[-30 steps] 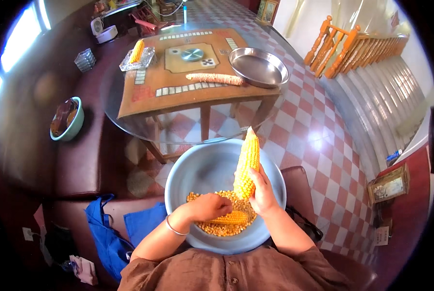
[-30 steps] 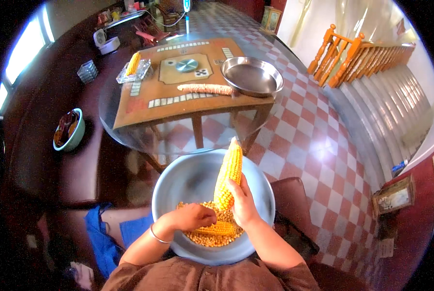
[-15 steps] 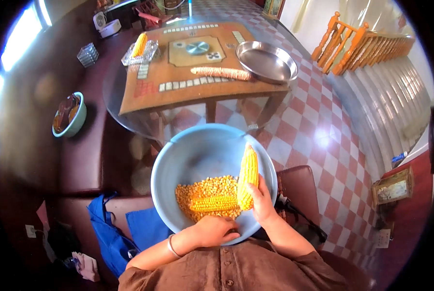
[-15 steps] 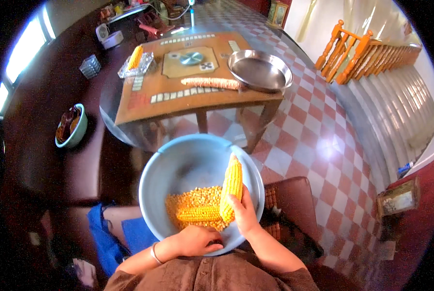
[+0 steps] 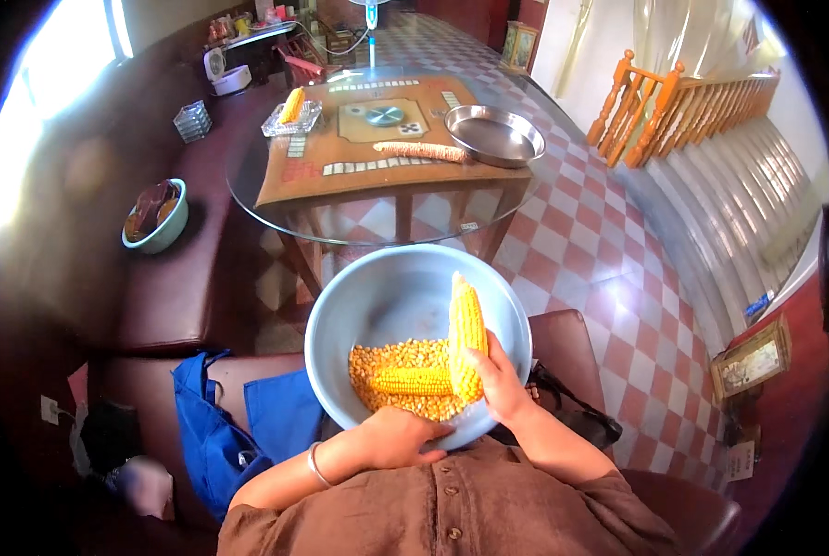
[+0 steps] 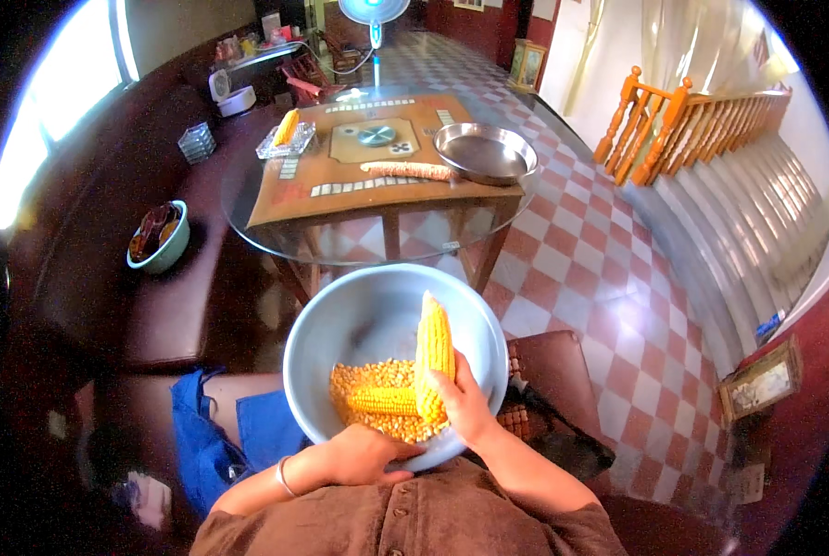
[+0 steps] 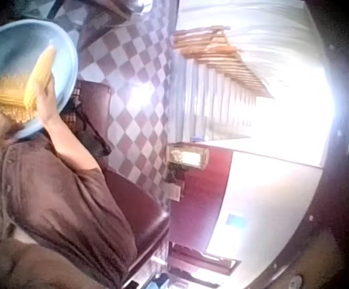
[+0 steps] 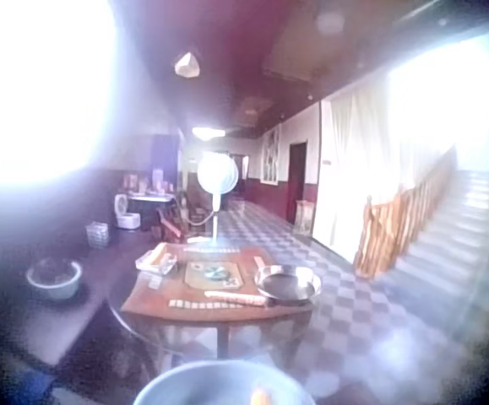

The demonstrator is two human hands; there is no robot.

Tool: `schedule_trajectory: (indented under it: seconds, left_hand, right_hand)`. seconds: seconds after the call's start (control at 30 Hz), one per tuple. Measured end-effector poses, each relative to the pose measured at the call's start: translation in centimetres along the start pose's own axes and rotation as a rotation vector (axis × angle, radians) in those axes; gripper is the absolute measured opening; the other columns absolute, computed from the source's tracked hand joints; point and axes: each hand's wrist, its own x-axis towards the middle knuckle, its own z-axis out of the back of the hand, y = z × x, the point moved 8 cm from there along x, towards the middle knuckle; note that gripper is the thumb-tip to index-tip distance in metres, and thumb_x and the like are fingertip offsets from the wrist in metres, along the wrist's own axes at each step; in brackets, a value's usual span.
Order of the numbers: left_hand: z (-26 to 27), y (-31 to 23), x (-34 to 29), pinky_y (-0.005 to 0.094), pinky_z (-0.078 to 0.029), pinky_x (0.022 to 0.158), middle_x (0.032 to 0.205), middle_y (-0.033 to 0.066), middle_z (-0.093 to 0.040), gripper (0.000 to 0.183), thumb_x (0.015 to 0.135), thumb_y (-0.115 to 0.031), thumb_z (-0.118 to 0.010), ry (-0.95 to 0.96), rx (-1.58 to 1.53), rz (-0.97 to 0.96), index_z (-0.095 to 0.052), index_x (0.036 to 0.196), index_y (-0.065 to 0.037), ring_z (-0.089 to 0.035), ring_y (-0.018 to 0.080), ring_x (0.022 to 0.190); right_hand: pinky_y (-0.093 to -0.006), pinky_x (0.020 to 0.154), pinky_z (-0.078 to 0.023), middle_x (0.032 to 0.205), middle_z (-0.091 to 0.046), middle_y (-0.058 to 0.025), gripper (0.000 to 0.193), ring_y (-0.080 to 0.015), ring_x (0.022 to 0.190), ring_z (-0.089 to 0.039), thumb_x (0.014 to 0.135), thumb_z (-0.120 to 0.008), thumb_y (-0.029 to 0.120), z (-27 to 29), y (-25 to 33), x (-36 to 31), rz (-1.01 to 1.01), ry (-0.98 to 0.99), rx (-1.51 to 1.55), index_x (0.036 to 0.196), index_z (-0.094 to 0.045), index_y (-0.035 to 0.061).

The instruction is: The person removes corn kernels from a cob into a bowl by hand, places the stripped cob on the table, and picks up another corn cob to remove its kernels into the bowl.

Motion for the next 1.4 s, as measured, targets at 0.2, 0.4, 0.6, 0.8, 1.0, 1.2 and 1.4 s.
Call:
schedule_trajectory:
  seconds: [0.2, 0.4, 0.6, 0.8, 1.0, 1.2, 1.4]
  left_hand:
    - [-0.7, -0.2, -0.1, 0.0401, -0.048, 0.072, 0.088, 0.0174, -0.064, 0.039, 0.078, -0.029, -0.060, -0.031, -0.124, -0.120, -0.059, 0.112, -0.009, -0.061, 0.0332, 0.078]
    - [0.5, 0.2, 0.3, 0.0371, -0.048, 0.074, 0.092, 0.0147, -0.064, 0.035, 0.078, -0.026, -0.061, 0.077, -0.198, -0.136, -0.061, 0.107, -0.007, -0.062, 0.0298, 0.082]
    - [3.9, 5.5, 0.7, 0.0326, -0.048, 0.065, 0.077, 0.0121, -0.062, 0.030, 0.090, -0.030, -0.047, -0.495, -0.389, 0.362, -0.058, 0.096, -0.003, -0.061, 0.0191, 0.070]
    - [1.4, 3.9, 1.7, 0.0224, -0.044, 0.058, 0.075, 0.0025, -0.054, 0.033, 0.096, -0.034, -0.035, -0.546, -1.115, 0.083, -0.049, 0.096, -0.004, -0.055, 0.0109, 0.066]
    - [2.5, 4.0, 1.2, 0.0229, -0.044, 0.065, 0.084, 0.0021, -0.057, 0.027, 0.091, -0.023, -0.052, -0.720, -0.976, 0.002, -0.052, 0.105, 0.000, -0.053, 0.0079, 0.072]
    - [1.7, 4.0, 1.5, 0.0254, -0.045, 0.066, 0.085, 0.0020, -0.058, 0.031, 0.089, -0.022, -0.055, -0.588, -1.081, 0.032, -0.050, 0.109, 0.001, -0.053, 0.0083, 0.073]
    - [2.2, 3.5, 1.6, 0.0264, -0.045, 0.061, 0.074, 0.0065, -0.057, 0.026, 0.093, -0.024, -0.044, -0.636, -0.868, -0.055, -0.049, 0.102, 0.000, -0.055, 0.0135, 0.065]
  right_hand:
    - [-0.0307, 0.090, -0.040, 0.113, -0.050, -0.0076, 0.048, -0.0163, 0.104, -0.049, 0.086, -0.053, 0.021, -0.9, -1.1, -0.5, -0.121, 0.075, 0.138, 0.128, -0.035, 0.0040]
    - [-0.0356, 0.080, -0.047, 0.104, -0.054, -0.0096, 0.044, -0.0227, 0.093, -0.055, 0.082, -0.059, 0.028, -4.9, 1.2, 3.6, -0.090, 0.106, 0.474, 0.116, -0.043, 0.0053]
    - [-0.0350, 0.076, -0.048, 0.098, -0.056, -0.0102, 0.041, -0.0222, 0.084, -0.058, 0.086, -0.054, 0.034, -2.9, 0.7, 2.5, 0.067, -0.112, 0.373, 0.112, -0.045, 0.0031]
    - [-0.0334, 0.072, -0.049, 0.096, -0.055, -0.0098, 0.044, -0.0210, 0.081, -0.058, 0.085, -0.054, 0.036, -2.6, 0.8, 1.6, 0.167, -0.092, 0.307, 0.111, -0.044, 0.0023]
    - [-0.0330, 0.069, -0.051, 0.094, -0.055, -0.0090, 0.044, -0.0219, 0.080, -0.060, 0.084, -0.056, 0.037, -3.9, -0.1, 1.4, 0.062, -0.057, 0.431, 0.110, -0.044, 0.0030]
    - [-0.0297, 0.065, -0.051, 0.092, -0.055, -0.0084, 0.044, -0.0195, 0.076, -0.059, 0.084, -0.055, 0.038, -4.1, -0.4, 1.3, 0.035, -0.001, 0.393, 0.108, -0.045, 0.0028]
    - [-0.0322, 0.066, -0.051, 0.088, -0.054, -0.0102, 0.037, -0.0206, 0.075, -0.059, 0.085, -0.054, 0.031, -3.8, -0.4, 1.4, 0.043, 0.023, 0.446, 0.106, -0.044, 0.0027]
